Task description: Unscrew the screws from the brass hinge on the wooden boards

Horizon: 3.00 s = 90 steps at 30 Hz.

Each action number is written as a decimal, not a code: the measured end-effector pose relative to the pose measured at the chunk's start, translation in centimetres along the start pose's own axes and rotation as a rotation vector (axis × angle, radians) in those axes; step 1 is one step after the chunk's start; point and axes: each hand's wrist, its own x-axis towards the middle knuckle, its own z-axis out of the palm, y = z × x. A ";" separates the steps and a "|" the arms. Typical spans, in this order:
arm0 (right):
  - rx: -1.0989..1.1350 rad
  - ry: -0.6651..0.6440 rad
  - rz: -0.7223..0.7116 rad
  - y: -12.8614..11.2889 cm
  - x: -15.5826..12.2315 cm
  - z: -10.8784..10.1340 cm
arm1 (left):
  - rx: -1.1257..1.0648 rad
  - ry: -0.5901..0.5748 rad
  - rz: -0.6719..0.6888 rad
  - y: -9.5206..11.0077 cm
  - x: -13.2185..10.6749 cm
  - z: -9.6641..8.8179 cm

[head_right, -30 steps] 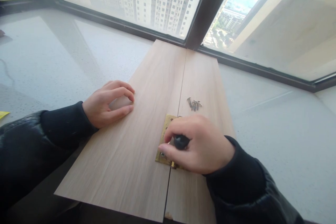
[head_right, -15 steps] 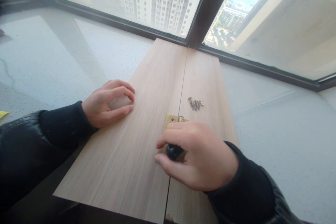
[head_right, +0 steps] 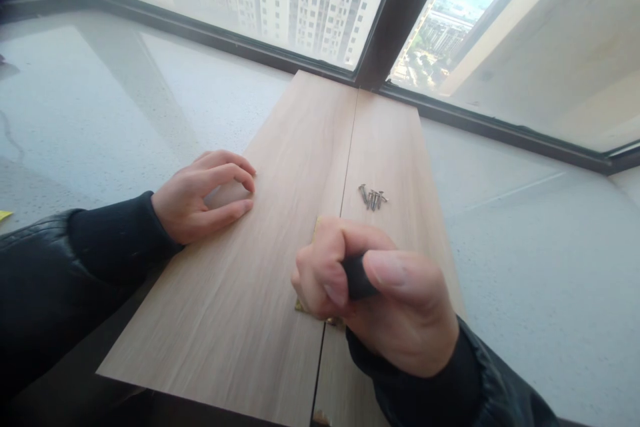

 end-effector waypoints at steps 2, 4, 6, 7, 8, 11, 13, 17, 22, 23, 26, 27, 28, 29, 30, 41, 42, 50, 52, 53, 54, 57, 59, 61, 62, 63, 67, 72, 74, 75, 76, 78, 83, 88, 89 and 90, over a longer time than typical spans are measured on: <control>-0.012 -0.008 -0.004 0.3 0.0 -0.2 | 0.002 -0.001 -0.001 0.0 0.0 0.0; -0.038 -0.022 -0.007 0.4 -0.1 -0.3 | 0.003 -0.001 -0.004 0.0 0.0 0.0; -0.061 -0.040 0.001 0.4 -0.1 -0.3 | 0.000 -0.001 -0.004 0.0 0.0 0.0; -0.068 -0.041 0.007 0.4 -0.1 -0.3 | -0.003 -0.002 -0.004 0.0 0.0 0.0; -0.075 -0.044 0.015 0.4 -0.1 -0.3 | -0.006 -0.002 -0.003 0.0 0.0 0.0; -0.074 -0.032 0.061 0.2 -0.2 -0.2 | -0.007 0.000 -0.001 0.0 0.0 0.0; -0.081 -0.042 0.099 0.1 -0.3 0.0 | -0.004 -0.003 -0.001 -0.1 0.0 0.0; -0.112 -0.071 0.140 0.1 -0.6 0.7 | 0.001 -0.012 -0.003 -0.2 0.0 0.0; -0.219 -0.022 0.019 0.4 -0.9 0.6 | 0.006 -0.007 -0.008 -0.2 0.0 0.0; -0.299 -0.039 -0.037 0.3 -1.0 0.3 | 0.005 -0.006 -0.009 -0.2 0.0 0.1; -0.600 -0.126 -0.201 -0.4 -1.4 -1.1 | -0.001 -0.002 -0.013 -0.2 0.0 0.1; -0.676 -0.139 -0.228 -0.6 -1.6 -1.6 | -0.003 -0.001 -0.013 -0.3 0.0 0.1; -0.722 -0.152 -0.242 -0.9 -1.9 -2.0 | -0.003 -0.002 -0.012 -0.3 0.0 0.1; -0.739 -0.153 -0.249 -1.0 -2.1 -2.3 | -0.004 -0.005 -0.011 -0.3 0.1 0.1; -0.735 -0.142 -0.255 -1.1 -2.4 -2.6 | -0.004 -0.008 -0.010 -0.2 0.1 0.1; -0.342 0.224 -0.403 2.3 -0.7 0.9 | -0.004 0.021 -0.004 -0.1 0.0 0.3; -0.350 0.275 -0.393 2.6 -0.6 1.6 | -0.003 0.028 -0.001 -0.1 0.0 0.4; -0.253 0.226 -0.255 1.8 -0.9 2.5 | 0.001 0.024 -0.010 -0.1 0.0 0.3; -0.275 0.099 -0.156 1.1 -0.9 2.0 | 0.005 0.025 -0.005 -0.1 0.0 0.3; -0.294 0.036 -0.108 0.8 -0.8 1.8 | 0.006 0.025 -0.003 -0.1 0.0 0.2; -0.306 -0.013 -0.067 0.6 -0.8 1.6 | 0.009 0.025 -0.003 -0.1 0.0 0.2; -0.307 -0.004 -0.074 0.5 -0.8 0.8 | 0.016 0.014 -0.008 0.0 0.0 0.2; -0.315 0.071 -0.183 0.9 -0.9 0.1 | 0.016 0.011 -0.007 -0.1 0.0 0.1; -0.344 0.130 -0.319 1.4 -1.2 -0.4 | 0.010 0.008 -0.007 -0.1 0.0 0.1; -0.364 0.155 -0.391 1.7 -1.4 -0.5 | 0.006 0.007 -0.009 -0.1 0.0 0.1; -0.399 0.178 -0.462 1.9 -1.5 -0.5 | 0.003 0.005 -0.011 -0.1 0.0 0.1; -0.568 0.306 -0.613 2.2 -1.7 0.7 | 0.007 0.014 -0.016 -0.1 0.0 0.2; -0.438 0.280 -0.449 3.0 -2.4 1.6 | 0.004 0.025 -0.014 -0.1 0.0 0.2; -0.396 0.212 -0.469 3.4 -3.0 1.1 | 0.004 0.026 -0.010 -0.1 0.0 0.3; -0.381 0.175 -0.461 3.4 -3.2 0.8 | 0.004 0.027 -0.005 -0.1 0.0 0.3; -0.359 0.156 -0.435 3.3 -3.3 0.5 | 0.005 0.029 -0.001 -0.1 0.0 0.3; -0.309 0.151 -0.330 2.6 -3.2 0.3 | 0.009 0.027 0.004 -0.1 0.0 0.2; -0.289 0.150 -0.132 0.7 -1.5 0.8 | 0.005 0.014 0.009 -0.2 0.0 0.1; -0.557 0.062 -0.385 0.7 -1.4 -1.0 | 0.007 0.003 -0.008 -0.2 0.0 0.1; -0.583 0.045 -0.396 0.7 -1.5 -1.4 | 0.007 0.000 -0.009 -0.2 0.0 0.1; -0.599 0.054 -0.410 0.6 -1.6 -1.8 | 0.007 -0.003 -0.010 -0.2 0.0 0.1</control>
